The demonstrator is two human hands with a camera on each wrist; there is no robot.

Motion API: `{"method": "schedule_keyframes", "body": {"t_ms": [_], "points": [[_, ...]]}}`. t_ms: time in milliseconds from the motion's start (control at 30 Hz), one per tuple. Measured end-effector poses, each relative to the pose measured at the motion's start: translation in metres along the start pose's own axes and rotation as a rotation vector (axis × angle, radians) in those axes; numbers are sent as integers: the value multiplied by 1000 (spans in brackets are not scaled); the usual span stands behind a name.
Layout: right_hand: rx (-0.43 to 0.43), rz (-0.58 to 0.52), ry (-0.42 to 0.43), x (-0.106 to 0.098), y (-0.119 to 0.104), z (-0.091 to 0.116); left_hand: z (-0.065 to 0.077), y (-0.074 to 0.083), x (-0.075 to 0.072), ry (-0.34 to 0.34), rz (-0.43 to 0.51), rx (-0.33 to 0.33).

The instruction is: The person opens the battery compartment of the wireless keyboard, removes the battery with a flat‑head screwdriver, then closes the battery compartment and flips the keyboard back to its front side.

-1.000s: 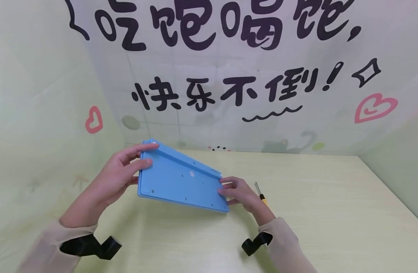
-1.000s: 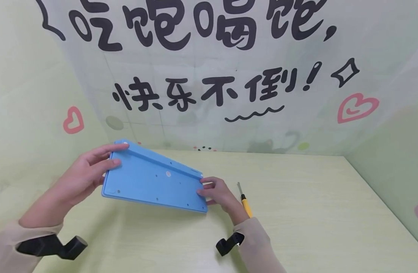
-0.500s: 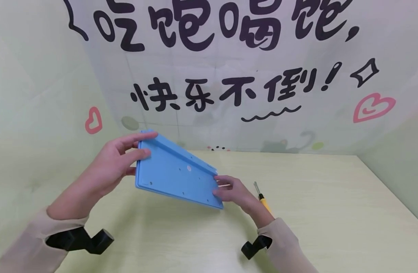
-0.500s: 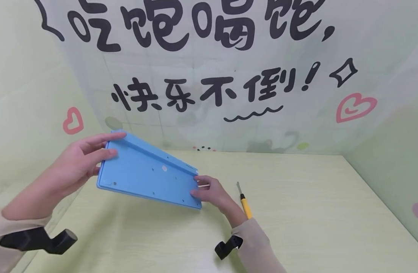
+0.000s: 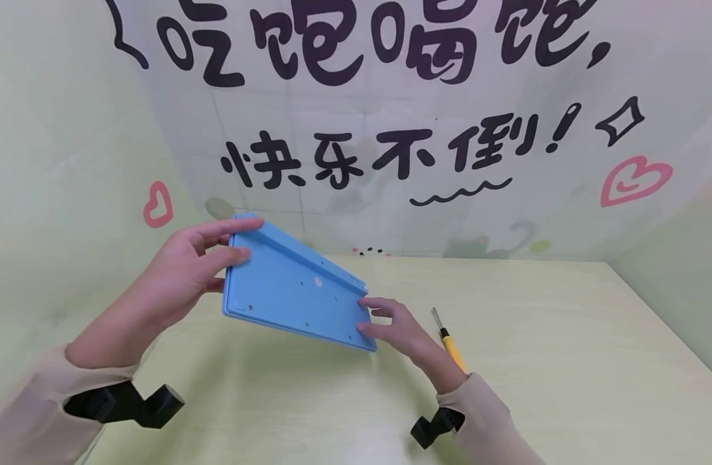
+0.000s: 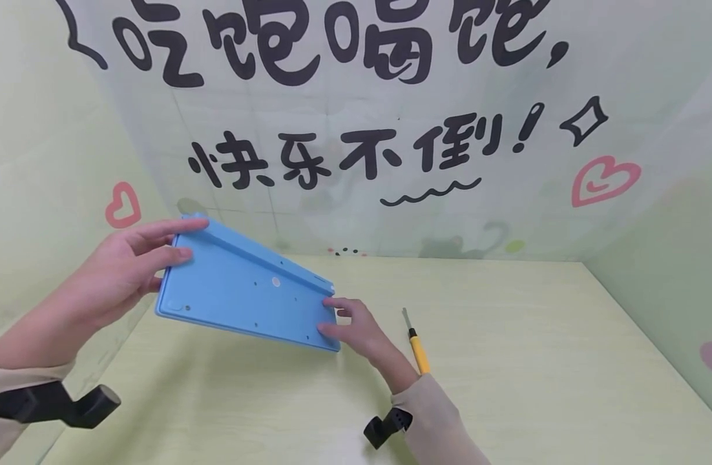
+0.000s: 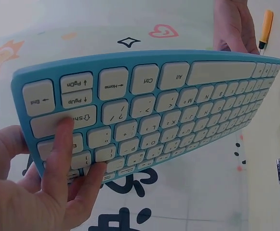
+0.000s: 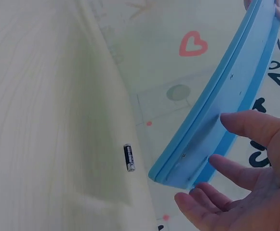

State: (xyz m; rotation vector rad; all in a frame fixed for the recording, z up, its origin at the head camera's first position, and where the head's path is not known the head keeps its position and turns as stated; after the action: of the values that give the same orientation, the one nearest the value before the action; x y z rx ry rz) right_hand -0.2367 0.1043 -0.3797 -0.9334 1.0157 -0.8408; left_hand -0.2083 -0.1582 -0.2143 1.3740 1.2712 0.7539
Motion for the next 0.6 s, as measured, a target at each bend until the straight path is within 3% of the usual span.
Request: {"method": "schedule_keyframes", "body": {"t_ms": [133,433,600], "points": [[-44,-2,-11,2,-9,6,0,0,-1,7,-10,-14],[-231,-68,-190,24,-46,25,-2,3,-2,27,-83,-37],[-330,-44,-178,34,-62,34,-4,4,-1,24,-132,-47]]}}
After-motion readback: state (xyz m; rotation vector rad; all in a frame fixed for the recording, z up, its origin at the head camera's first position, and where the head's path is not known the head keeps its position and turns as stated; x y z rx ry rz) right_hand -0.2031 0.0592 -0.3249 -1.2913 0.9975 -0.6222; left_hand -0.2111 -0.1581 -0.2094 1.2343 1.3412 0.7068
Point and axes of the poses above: each hand's wrist, its own z-axis away from the middle knuckle, its own x-axis out of the palm, y = z × x, the point moved 6 cm from there along -z, towards the middle knuckle, and after that the axes turned 11 degrees about x, right-handed, at the moved point
